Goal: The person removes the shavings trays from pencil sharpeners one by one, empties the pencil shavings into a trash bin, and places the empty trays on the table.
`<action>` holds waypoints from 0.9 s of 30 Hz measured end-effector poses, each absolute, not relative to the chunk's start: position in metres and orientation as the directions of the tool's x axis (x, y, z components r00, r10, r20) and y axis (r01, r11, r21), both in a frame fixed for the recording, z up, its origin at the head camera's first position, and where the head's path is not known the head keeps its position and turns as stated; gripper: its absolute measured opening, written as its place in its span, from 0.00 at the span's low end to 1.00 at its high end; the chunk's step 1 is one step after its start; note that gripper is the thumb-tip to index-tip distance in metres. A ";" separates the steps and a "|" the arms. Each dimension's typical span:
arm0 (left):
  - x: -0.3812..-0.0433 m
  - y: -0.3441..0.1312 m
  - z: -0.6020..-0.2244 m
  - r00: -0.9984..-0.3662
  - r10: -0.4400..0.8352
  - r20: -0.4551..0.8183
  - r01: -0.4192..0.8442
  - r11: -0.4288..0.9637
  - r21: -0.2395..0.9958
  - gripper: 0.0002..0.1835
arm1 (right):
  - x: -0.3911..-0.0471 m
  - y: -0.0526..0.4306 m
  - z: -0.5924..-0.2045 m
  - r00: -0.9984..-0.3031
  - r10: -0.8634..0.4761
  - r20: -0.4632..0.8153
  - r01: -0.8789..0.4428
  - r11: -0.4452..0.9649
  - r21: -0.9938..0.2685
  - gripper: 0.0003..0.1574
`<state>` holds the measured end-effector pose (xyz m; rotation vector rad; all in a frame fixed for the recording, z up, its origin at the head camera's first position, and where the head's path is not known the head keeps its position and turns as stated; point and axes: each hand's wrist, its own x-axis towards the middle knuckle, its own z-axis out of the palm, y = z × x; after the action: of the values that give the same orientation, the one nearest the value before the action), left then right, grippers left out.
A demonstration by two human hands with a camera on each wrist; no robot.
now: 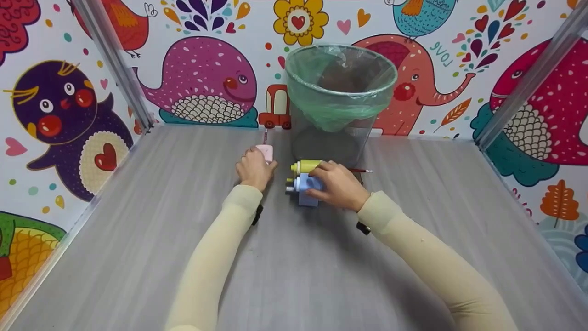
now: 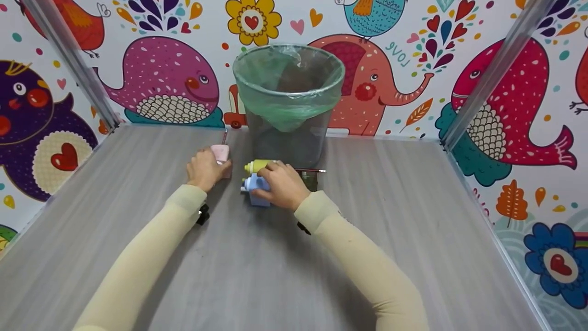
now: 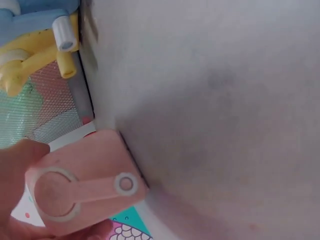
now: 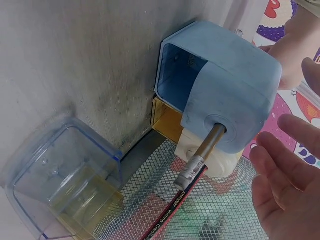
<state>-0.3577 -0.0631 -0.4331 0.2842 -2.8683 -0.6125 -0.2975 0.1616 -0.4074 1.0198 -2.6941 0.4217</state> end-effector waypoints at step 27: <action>-0.307 -0.106 -0.375 -0.995 0.092 -0.042 0.049 0.804 0.592 0.38 | -0.294 0.172 -0.410 -0.805 -0.499 0.320 -0.587 0.747 -0.312 0.29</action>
<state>-0.3072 -0.1064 -0.3746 -0.1191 -3.0487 -0.9977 -0.2940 0.1719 -0.4095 0.8600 -2.7299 0.5950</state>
